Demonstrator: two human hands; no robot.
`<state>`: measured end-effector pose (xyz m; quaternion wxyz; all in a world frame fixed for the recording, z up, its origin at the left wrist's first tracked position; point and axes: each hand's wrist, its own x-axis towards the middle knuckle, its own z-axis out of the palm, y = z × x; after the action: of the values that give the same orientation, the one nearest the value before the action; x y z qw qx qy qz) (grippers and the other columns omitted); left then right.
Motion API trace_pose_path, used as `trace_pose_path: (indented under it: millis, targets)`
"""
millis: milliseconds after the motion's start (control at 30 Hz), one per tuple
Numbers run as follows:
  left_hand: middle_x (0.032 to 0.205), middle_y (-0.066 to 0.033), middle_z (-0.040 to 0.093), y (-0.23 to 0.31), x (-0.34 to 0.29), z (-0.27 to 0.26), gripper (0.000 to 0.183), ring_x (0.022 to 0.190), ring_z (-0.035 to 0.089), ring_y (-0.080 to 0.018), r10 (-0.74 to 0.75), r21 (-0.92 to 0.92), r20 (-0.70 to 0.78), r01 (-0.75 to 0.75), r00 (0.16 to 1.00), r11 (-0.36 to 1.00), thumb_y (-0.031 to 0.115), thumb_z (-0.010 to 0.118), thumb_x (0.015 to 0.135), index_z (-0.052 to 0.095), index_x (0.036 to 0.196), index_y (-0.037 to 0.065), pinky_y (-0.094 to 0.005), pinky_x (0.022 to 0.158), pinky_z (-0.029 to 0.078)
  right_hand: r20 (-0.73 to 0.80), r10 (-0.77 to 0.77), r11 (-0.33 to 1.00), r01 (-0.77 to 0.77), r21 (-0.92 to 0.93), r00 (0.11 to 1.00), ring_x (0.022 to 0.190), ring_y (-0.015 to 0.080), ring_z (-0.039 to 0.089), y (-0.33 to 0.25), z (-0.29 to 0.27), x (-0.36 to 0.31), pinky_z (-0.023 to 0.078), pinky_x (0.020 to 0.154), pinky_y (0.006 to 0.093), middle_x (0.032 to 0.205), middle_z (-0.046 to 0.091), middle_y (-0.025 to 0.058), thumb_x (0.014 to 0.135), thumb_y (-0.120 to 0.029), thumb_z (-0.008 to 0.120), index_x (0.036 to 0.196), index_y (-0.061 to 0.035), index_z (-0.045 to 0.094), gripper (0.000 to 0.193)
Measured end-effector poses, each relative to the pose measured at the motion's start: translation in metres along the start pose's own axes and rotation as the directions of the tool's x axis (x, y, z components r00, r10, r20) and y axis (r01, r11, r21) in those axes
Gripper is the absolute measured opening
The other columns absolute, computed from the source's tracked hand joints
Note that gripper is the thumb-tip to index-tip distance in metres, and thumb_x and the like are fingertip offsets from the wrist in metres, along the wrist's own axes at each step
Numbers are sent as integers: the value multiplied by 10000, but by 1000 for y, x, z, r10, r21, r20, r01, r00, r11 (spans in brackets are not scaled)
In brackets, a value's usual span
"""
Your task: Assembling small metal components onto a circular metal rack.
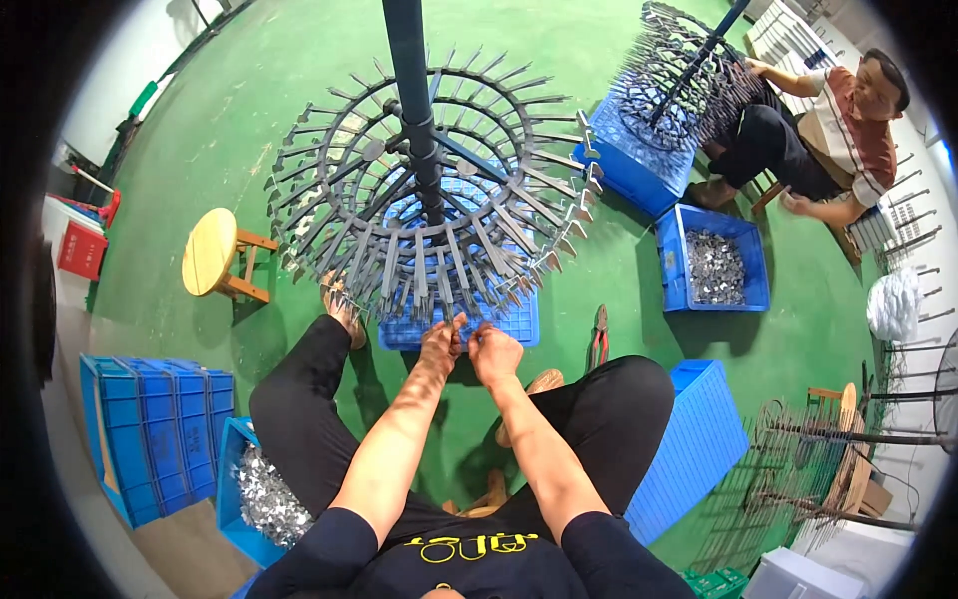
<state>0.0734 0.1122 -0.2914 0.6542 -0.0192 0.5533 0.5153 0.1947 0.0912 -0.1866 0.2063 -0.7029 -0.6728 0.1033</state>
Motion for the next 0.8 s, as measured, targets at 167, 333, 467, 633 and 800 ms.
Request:
trace_pose_path:
  millis: [167, 333, 467, 633, 800]
  targets:
    - [591, 27, 566, 1, -6, 4, 71, 450, 436, -51, -31, -21, 18, 31, 999, 999, 122, 726, 789, 680, 833, 90, -176, 363, 319, 73, 34, 999, -34, -1, 997, 523, 326, 595, 1, -2, 1, 451, 489, 402, 607, 637, 89, 762, -297, 632, 721, -136, 649, 167]
    - [604, 22, 573, 2, -13, 12, 66, 463, 454, -60, -74, -51, 59, 77, 996, 996, 133, 714, 801, 676, 834, 90, -183, 379, 337, -8, 40, 999, -41, -12, 999, 518, 330, 593, 7, 6, -1, 449, 483, 408, 596, 630, 92, 756, -291, 641, 731, -138, 645, 155]
    - [614, 17, 578, 9, -18, 11, 65, 474, 468, -67, -95, -78, 76, 101, 993, 992, 142, 704, 810, 673, 835, 90, -188, 391, 352, 4, 52, 999, -52, 0, 999, 514, 332, 592, 4, 7, -3, 448, 478, 410, 588, 627, 96, 757, -289, 637, 736, -136, 643, 154]
    - [626, 12, 585, 9, -23, 20, 69, 487, 486, -76, -131, -105, 107, 143, 985, 984, 153, 692, 822, 670, 836, 90, -195, 407, 371, -1, 49, 999, -49, -3, 999, 509, 333, 591, 2, 3, -2, 449, 475, 409, 578, 623, 101, 753, -285, 635, 726, -134, 638, 153]
    - [639, 6, 592, 17, -29, 14, 76, 501, 503, -85, -178, -123, 149, 197, 973, 973, 164, 681, 834, 666, 837, 90, -201, 423, 390, 0, 32, 999, -32, -17, 1000, 510, 344, 587, -1, 2, 0, 451, 476, 414, 584, 623, 95, 752, -276, 625, 703, -122, 613, 163]
